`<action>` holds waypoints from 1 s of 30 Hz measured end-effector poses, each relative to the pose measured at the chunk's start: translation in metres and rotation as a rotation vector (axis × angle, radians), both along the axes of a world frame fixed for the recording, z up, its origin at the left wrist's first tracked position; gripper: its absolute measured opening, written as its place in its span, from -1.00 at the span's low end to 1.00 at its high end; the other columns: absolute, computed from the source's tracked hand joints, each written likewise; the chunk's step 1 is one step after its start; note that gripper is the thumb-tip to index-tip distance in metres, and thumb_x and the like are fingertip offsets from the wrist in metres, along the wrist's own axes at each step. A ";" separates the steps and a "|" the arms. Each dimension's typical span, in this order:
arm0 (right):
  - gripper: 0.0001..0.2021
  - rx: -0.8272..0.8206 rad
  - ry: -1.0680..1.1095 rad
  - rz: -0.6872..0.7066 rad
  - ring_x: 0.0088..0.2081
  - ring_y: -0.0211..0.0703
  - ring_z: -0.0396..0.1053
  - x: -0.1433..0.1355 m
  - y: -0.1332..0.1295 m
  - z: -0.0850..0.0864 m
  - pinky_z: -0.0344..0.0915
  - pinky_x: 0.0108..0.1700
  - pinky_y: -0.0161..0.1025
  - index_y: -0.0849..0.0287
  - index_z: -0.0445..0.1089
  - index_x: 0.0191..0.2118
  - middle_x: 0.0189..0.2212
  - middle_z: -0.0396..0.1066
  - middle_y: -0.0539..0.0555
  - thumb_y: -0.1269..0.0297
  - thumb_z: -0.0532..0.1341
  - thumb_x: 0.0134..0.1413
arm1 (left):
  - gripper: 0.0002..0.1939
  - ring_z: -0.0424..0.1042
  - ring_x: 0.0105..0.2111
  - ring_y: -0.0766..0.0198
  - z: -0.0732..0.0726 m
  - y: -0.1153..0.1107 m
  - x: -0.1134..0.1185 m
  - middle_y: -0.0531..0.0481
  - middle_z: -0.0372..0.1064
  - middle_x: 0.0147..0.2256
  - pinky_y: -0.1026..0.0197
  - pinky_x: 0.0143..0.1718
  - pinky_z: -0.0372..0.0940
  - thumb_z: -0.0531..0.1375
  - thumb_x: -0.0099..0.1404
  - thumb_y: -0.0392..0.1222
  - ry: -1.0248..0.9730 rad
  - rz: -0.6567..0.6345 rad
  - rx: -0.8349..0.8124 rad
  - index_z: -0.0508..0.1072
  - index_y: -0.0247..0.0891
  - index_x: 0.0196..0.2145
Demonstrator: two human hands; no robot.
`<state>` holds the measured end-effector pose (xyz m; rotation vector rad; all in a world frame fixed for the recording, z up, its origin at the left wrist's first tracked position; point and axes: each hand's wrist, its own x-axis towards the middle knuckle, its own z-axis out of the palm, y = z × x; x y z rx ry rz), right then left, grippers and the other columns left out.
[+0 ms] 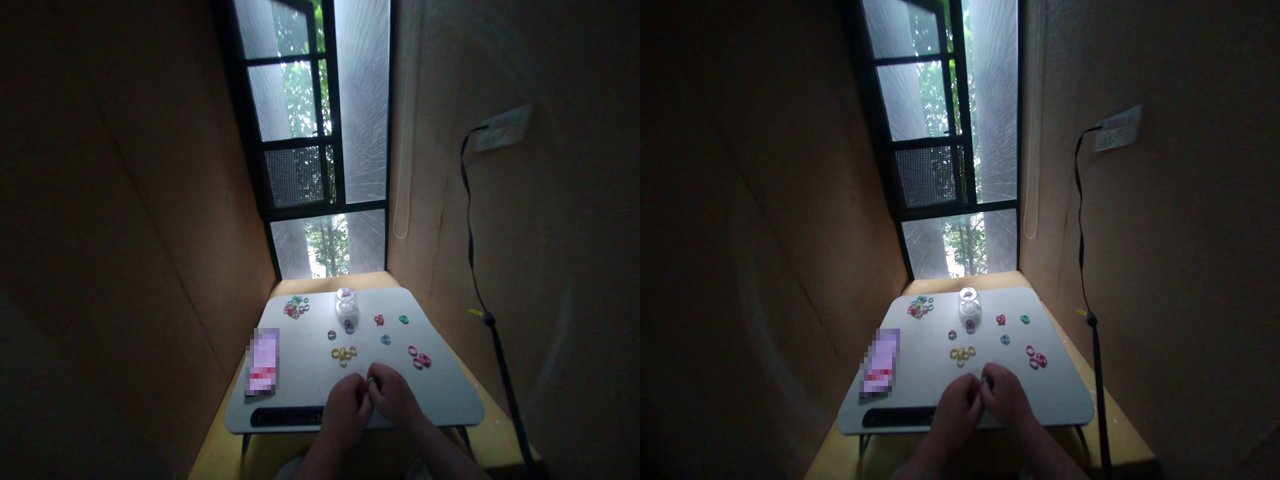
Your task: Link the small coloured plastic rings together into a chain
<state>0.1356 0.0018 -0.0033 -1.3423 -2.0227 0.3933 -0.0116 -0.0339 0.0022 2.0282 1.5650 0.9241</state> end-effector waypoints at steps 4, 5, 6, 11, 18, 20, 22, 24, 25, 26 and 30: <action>-0.91 -0.003 -0.001 0.007 -0.43 -0.22 0.23 0.000 0.001 -0.001 0.05 -0.36 -0.32 0.15 0.23 -0.48 -0.52 0.30 -0.02 0.45 0.03 -0.09 | -0.91 0.25 -0.42 0.30 0.001 -0.001 0.000 0.03 0.34 -0.42 0.26 -0.38 0.05 0.09 0.25 -0.24 -0.002 -0.009 0.004 0.36 -0.25 -0.39; -0.91 -0.003 -0.002 0.003 -0.43 -0.22 0.23 0.000 0.001 -0.001 0.04 -0.36 -0.32 0.15 0.23 -0.48 -0.52 0.30 -0.02 0.45 0.03 -0.08 | -0.90 0.25 -0.42 0.30 0.001 -0.001 0.000 0.03 0.34 -0.43 0.26 -0.39 0.04 0.08 0.25 -0.23 -0.002 -0.010 0.005 0.35 -0.25 -0.39; -0.91 -0.006 -0.004 0.002 -0.43 -0.23 0.23 0.000 0.001 -0.001 0.04 -0.36 -0.32 0.15 0.23 -0.48 -0.52 0.30 -0.03 0.45 0.03 -0.08 | -0.89 0.24 -0.43 0.31 0.001 -0.001 0.000 0.03 0.33 -0.44 0.26 -0.39 0.04 0.08 0.26 -0.22 -0.001 -0.010 0.006 0.35 -0.25 -0.39; -0.91 -0.006 -0.007 -0.010 -0.43 -0.22 0.24 0.000 0.001 -0.002 0.04 -0.35 -0.31 0.15 0.24 -0.48 -0.52 0.31 -0.02 0.45 0.04 -0.08 | -0.89 0.24 -0.44 0.32 0.001 0.000 0.001 0.04 0.33 -0.45 0.27 -0.40 0.03 0.08 0.26 -0.22 -0.004 0.000 0.007 0.35 -0.25 -0.40; -0.90 -0.001 0.000 -0.037 -0.43 -0.22 0.23 -0.001 0.000 -0.002 0.03 -0.36 -0.32 0.15 0.25 -0.48 -0.52 0.31 -0.02 0.46 0.04 -0.09 | -0.90 0.25 -0.42 0.31 0.001 0.000 0.000 0.04 0.33 -0.42 0.27 -0.39 0.04 0.08 0.26 -0.22 -0.001 -0.006 0.005 0.34 -0.24 -0.40; -0.90 0.009 -0.005 -0.042 -0.42 -0.22 0.24 -0.002 0.000 -0.003 0.03 -0.36 -0.31 0.15 0.25 -0.48 -0.51 0.31 -0.01 0.46 0.04 -0.08 | -0.90 0.25 -0.42 0.30 0.001 0.000 0.000 0.04 0.33 -0.43 0.26 -0.39 0.04 0.08 0.26 -0.21 0.002 -0.009 0.003 0.33 -0.24 -0.40; -0.90 0.016 -0.008 -0.040 -0.42 -0.21 0.24 -0.002 0.000 -0.004 0.03 -0.36 -0.31 0.15 0.24 -0.48 -0.51 0.31 -0.01 0.46 0.03 -0.08 | -0.90 0.25 -0.42 0.30 0.002 0.000 -0.001 0.04 0.33 -0.43 0.26 -0.39 0.04 0.09 0.26 -0.21 0.003 -0.010 -0.001 0.33 -0.24 -0.40; -0.90 0.021 -0.014 -0.039 -0.42 -0.21 0.24 -0.002 0.000 -0.005 0.04 -0.36 -0.31 0.15 0.23 -0.48 -0.51 0.31 -0.01 0.46 0.03 -0.08 | -0.90 0.25 -0.42 0.30 0.002 0.000 -0.001 0.03 0.33 -0.43 0.26 -0.39 0.05 0.09 0.26 -0.20 -0.002 -0.012 -0.002 0.33 -0.24 -0.40; -0.90 0.022 -0.017 -0.040 -0.42 -0.21 0.24 -0.002 0.000 -0.006 0.04 -0.36 -0.31 0.15 0.23 -0.47 -0.51 0.31 -0.01 0.46 0.03 -0.09 | -0.89 0.25 -0.42 0.30 0.001 -0.001 -0.001 0.03 0.33 -0.42 0.25 -0.38 0.05 0.09 0.26 -0.20 -0.005 -0.013 -0.002 0.34 -0.24 -0.40; -0.90 0.024 -0.021 -0.041 -0.42 -0.21 0.24 -0.002 0.000 -0.006 0.04 -0.36 -0.31 0.15 0.23 -0.47 -0.51 0.30 -0.01 0.46 0.03 -0.09 | -0.89 0.26 -0.41 0.30 0.001 -0.001 -0.001 0.02 0.34 -0.42 0.25 -0.38 0.05 0.09 0.26 -0.19 -0.009 -0.013 -0.003 0.34 -0.24 -0.40; -0.90 0.023 -0.031 -0.037 -0.43 -0.21 0.24 -0.002 0.001 -0.008 0.05 -0.36 -0.30 0.14 0.22 -0.47 -0.52 0.30 -0.01 0.45 0.02 -0.09 | -0.86 0.26 -0.42 0.29 0.000 -0.003 -0.001 0.02 0.33 -0.43 0.25 -0.39 0.04 0.08 0.27 -0.17 -0.016 -0.003 0.000 0.34 -0.24 -0.40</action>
